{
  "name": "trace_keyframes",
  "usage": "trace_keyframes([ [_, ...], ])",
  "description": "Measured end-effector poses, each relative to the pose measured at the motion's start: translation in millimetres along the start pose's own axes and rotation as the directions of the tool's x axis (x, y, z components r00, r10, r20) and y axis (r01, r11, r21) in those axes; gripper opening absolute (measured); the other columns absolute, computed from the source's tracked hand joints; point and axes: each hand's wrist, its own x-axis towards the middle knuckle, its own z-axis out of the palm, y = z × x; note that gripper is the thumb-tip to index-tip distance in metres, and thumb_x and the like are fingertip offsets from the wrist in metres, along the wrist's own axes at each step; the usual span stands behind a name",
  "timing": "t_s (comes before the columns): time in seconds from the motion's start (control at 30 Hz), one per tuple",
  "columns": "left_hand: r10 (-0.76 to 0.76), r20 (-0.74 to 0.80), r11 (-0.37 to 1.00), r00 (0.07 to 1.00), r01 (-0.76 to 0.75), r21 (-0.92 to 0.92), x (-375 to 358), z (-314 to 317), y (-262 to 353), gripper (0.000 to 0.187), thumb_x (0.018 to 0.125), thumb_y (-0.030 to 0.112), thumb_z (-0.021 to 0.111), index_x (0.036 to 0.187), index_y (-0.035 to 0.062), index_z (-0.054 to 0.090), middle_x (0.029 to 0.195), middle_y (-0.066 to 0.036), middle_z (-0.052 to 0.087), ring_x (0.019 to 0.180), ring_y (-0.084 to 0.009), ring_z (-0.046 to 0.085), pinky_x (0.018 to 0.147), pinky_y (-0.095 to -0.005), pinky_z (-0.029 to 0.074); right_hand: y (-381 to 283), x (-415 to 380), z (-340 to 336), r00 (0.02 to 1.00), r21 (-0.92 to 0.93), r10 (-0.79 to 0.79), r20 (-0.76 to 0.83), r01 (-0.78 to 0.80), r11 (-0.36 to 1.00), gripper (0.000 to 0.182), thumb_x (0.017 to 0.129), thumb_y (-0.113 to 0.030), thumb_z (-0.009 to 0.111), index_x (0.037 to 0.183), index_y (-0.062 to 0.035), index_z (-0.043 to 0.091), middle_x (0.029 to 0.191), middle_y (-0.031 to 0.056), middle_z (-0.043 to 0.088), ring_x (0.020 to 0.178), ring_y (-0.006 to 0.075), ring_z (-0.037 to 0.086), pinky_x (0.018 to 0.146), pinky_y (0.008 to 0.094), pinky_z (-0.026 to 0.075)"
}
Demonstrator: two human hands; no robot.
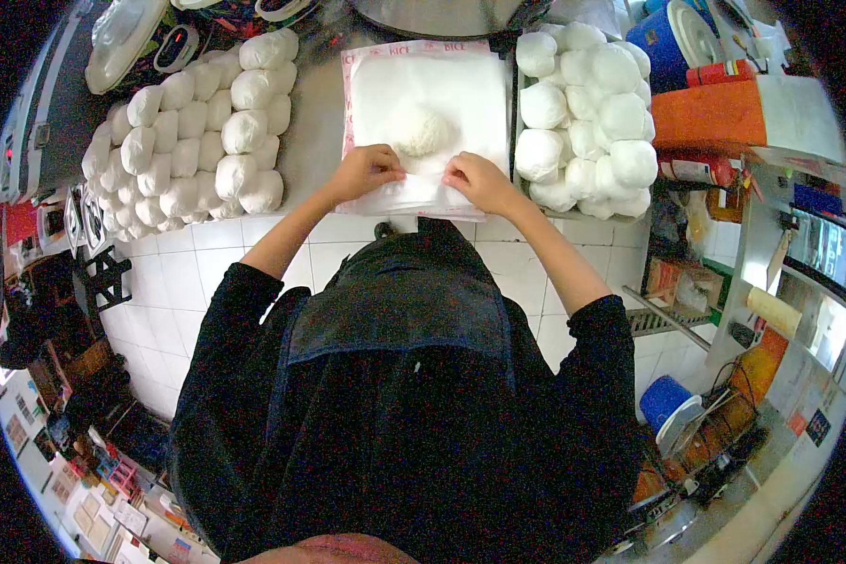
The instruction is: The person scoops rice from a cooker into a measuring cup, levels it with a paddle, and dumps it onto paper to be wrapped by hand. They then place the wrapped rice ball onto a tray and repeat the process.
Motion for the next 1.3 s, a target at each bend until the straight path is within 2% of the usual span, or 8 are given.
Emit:
trace_keyframes([
  [0.33, -0.199, 0.091, 0.973, 0.976, 0.186, 0.141, 14.6, -10.1, 30.2, 0.028, 0.076, 0.027, 0.067, 0.088, 0.0026, 0.061, 0.08, -0.011, 0.058, 0.071, -0.0211, 0.054, 0.066, -0.0332, 0.044, -22.9, -2.8, 11.7, 0.908, -0.508, -0.35, -0.23, 0.194, 0.839, 0.019, 0.074, -0.017, 0.06, 0.089, -0.0056, 0.061, 0.076, 0.0075, 0.056, 0.076, 0.0229, 0.054, 0.065, 0.0348, 0.046],
  [0.4, 0.218, -0.096, 0.822, 0.971, -0.13, 0.554, -6.3, -5.3, 68.2, 0.032, 0.075, 0.027, 0.066, 0.096, 0.0047, 0.056, 0.088, -0.011, 0.058, 0.081, -0.0245, 0.055, 0.071, -0.0367, 0.045, -28.0, -3.7, 7.6, 0.902, -0.51, -0.351, -0.25, 0.186, 0.84, 0.021, 0.072, -0.016, 0.06, 0.09, -0.0055, 0.061, 0.075, 0.0068, 0.056, 0.075, 0.0224, 0.054, 0.065, 0.0348, 0.046],
  [0.6, 0.165, 0.008, 0.773, 0.986, -0.134, 0.62, -44.6, 0.5, 22.6, 0.026, 0.076, 0.006, 0.051, 0.101, 0.0066, 0.056, 0.093, -0.011, 0.061, 0.086, -0.0276, 0.059, 0.071, -0.0394, 0.048, 8.0, -20.3, 13.9, 0.831, -0.668, -0.54, -0.134, 0.327, 0.669, 0.025, 0.073, -0.017, 0.059, 0.097, -0.0071, 0.061, 0.091, 0.0096, 0.063, 0.085, 0.0248, 0.061, 0.07, 0.0354, 0.048],
  [0.8, -0.003, 0.002, 0.858, 1.0, 0.001, 0.514, -63.2, -11.0, 34.2, 0.031, 0.074, 0.003, 0.049, 0.103, 0.0088, 0.059, 0.097, -0.009, 0.063, 0.09, -0.0281, 0.061, 0.072, -0.0392, 0.05, -26.8, -12.5, -11.3, 0.995, -0.144, 0.028, 0.095, -0.015, 0.99, 0.02, 0.081, -0.023, 0.056, 0.09, -0.0083, 0.067, 0.081, 0.0165, 0.064, 0.075, 0.0298, 0.062, 0.068, 0.0378, 0.048],
  [0.87, 0.532, -0.188, 0.642, 0.825, -0.249, 0.725, -60.3, -4.9, 47.1, 0.034, 0.077, 0.01, 0.049, 0.11, 0.007, 0.057, 0.111, -0.009, 0.058, 0.103, -0.0279, 0.056, 0.08, -0.0398, 0.048, -32.9, 6.3, -36.2, 0.984, -0.128, 0.096, 0.152, -0.077, 0.989, 0.02, 0.08, -0.022, 0.057, 0.089, -0.0082, 0.068, 0.081, 0.0168, 0.064, 0.074, 0.03, 0.062, 0.067, 0.0374, 0.048],
  [1.03, 0.381, 0.048, 0.684, 0.923, -0.317, 0.657, -26.3, 48.7, 45.9, 0.062, 0.078, 0.025, 0.057, 0.132, 0.0044, 0.035, 0.139, -0.014, 0.031, 0.131, -0.0293, 0.026, 0.105, -0.0443, 0.025, -4.2, 59.5, -66.0, 0.951, -0.141, 0.132, 0.279, -0.095, 0.985, 0.018, 0.078, -0.021, 0.06, 0.084, -0.0051, 0.066, 0.075, 0.0167, 0.063, 0.069, 0.0306, 0.06, 0.065, 0.0365, 0.047],
  [1.13, 0.208, -0.076, 0.769, 0.975, -0.115, 0.629, -14.5, 53.2, 35.6, 0.073, 0.077, 0.035, 0.06, 0.137, 0.0063, 0.029, 0.144, -0.014, 0.022, 0.135, -0.0273, 0.017, 0.107, -0.0455, 0.019, 4.4, 96.2, -64.4, 0.961, -0.318, -0.114, -0.253, 0.029, 0.948, 0.022, 0.075, -0.022, 0.064, 0.087, -0.0034, 0.058, 0.08, 0.0119, 0.06, 0.075, 0.0293, 0.058, 0.071, 0.0376, 0.047],
  [1.3, 0.205, -0.021, 0.765, 0.979, -0.147, 0.627, -11.3, 44.5, 33.9, 0.076, 0.076, 0.038, 0.061, 0.137, 0.0065, 0.028, 0.144, -0.012, 0.023, 0.135, -0.027, 0.018, 0.108, -0.0453, 0.018, 32.5, 132.8, -55.1, 0.873, -0.537, -0.38, -0.306, 0.171, 0.826, 0.024, 0.072, -0.02, 0.067, 0.087, -0.0041, 0.058, 0.083, 0.0117, 0.06, 0.08, 0.028, 0.058, 0.073, 0.037, 0.046],
])
